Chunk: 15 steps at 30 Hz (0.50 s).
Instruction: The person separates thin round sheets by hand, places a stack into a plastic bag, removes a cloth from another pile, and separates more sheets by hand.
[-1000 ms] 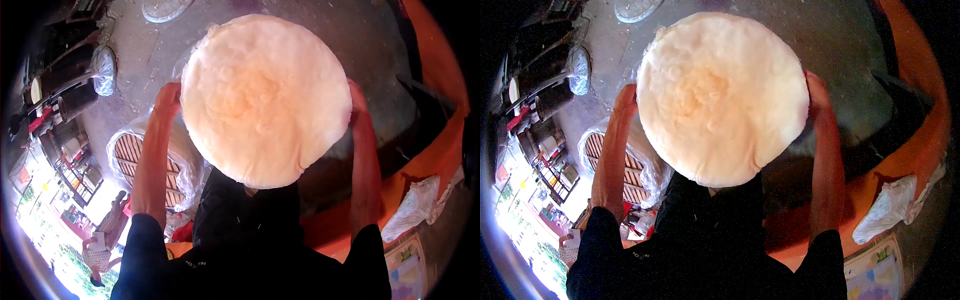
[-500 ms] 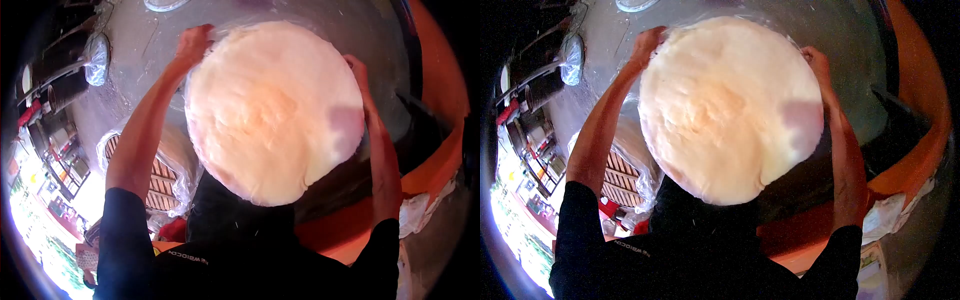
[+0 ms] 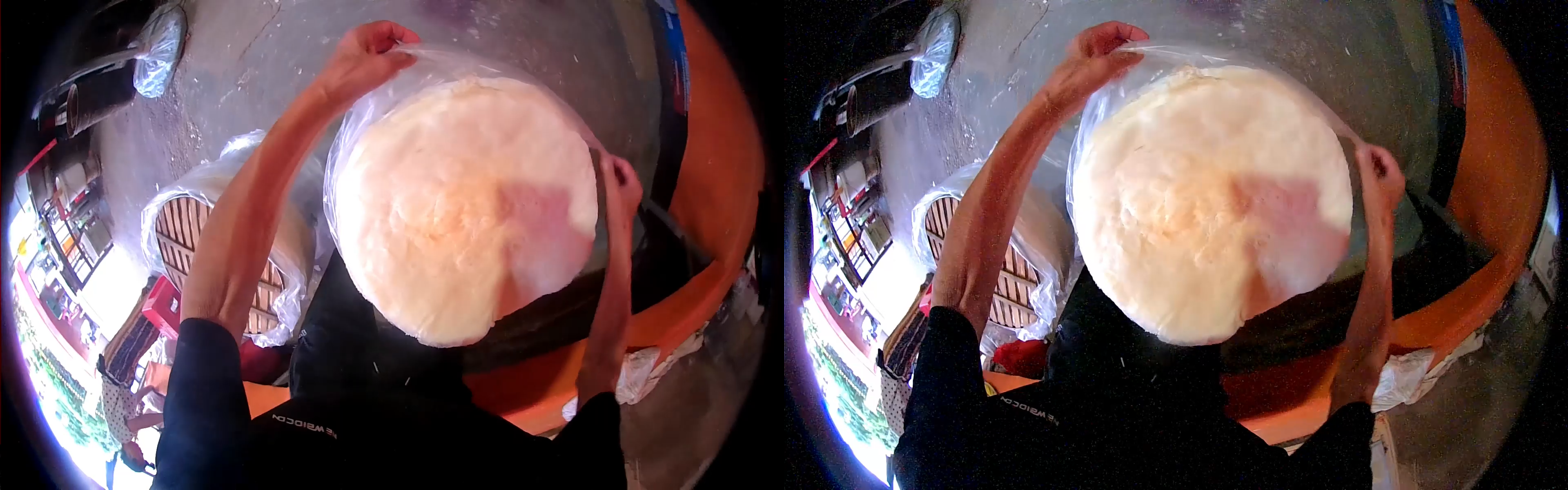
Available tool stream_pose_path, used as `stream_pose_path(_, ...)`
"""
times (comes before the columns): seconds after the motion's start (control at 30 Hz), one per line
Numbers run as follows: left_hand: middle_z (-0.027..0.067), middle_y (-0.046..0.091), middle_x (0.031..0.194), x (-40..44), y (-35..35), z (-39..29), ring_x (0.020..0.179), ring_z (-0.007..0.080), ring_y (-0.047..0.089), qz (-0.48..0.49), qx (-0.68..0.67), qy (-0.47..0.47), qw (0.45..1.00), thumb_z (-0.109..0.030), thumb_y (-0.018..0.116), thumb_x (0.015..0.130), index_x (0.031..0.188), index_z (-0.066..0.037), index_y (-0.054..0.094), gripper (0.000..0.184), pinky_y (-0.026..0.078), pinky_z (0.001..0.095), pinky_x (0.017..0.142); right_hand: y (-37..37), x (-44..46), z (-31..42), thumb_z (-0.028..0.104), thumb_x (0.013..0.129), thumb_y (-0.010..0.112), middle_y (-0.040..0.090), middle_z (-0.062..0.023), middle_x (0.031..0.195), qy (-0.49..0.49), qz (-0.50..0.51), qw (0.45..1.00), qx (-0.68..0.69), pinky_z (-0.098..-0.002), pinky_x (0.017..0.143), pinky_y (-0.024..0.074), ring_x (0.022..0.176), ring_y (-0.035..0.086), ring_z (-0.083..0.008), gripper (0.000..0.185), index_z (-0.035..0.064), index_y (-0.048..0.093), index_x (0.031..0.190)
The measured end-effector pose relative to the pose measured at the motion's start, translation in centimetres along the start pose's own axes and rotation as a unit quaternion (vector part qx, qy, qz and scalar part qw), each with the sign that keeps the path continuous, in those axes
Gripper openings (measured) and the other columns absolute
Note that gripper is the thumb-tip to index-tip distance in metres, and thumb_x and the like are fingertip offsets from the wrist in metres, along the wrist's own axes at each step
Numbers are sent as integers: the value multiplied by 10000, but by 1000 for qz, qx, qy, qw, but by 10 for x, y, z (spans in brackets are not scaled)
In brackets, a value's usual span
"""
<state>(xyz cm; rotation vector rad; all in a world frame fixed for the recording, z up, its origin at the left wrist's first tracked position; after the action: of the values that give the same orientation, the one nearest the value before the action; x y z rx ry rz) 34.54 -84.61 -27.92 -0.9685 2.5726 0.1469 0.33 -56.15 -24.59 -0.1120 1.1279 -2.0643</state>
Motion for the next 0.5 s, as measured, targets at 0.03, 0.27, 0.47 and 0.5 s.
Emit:
stream_pose_path(0.03,28,605,1005,-5,-6,-1,903,118,546,8,40,19,999,-243,614,860,1142,-45,582,346,444,276,811,-3,-21,1,220,866,644,624,-34,961,18,-4,996,85,-263,777,446,862,555,-121,303,20,615,1091)
stream_pose_path(0.27,114,520,1268,-81,20,40,1144,189,489,65,-253,-162,952,-508,485,915,1299,17,471,651,376,321,992,53,-175,-36,447,983,323,389,-93,1412,172,112,728,654,-401,1075,286,1291,373,-261,584,56,304,1415)
stream_pose_path(0.47,114,516,1263,-87,27,57,1127,179,492,20,-272,-260,926,-530,428,935,1290,24,480,660,380,313,978,52,-182,-8,451,987,307,379,-90,1418,234,-11,812,535,-398,1060,307,1287,379,-248,568,80,307,1417)
stream_pose_path(0.5,114,516,1263,-90,31,56,1127,179,492,22,-274,-261,925,-530,428,935,1290,24,480,660,380,313,978,49,-185,-16,451,987,310,384,-88,1415,250,-30,812,526,-398,1052,317,1280,389,-245,565,79,314,1413)
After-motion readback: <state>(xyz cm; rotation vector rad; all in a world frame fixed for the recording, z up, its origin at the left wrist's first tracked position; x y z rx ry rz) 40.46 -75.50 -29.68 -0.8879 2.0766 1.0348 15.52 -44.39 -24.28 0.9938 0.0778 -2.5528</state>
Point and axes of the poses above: each hand's wrist, its own x-axis towards the middle knuckle, its own y-axis out of the palm, z = x × y, the point moved 7 cm from there along x, towards the middle knuckle
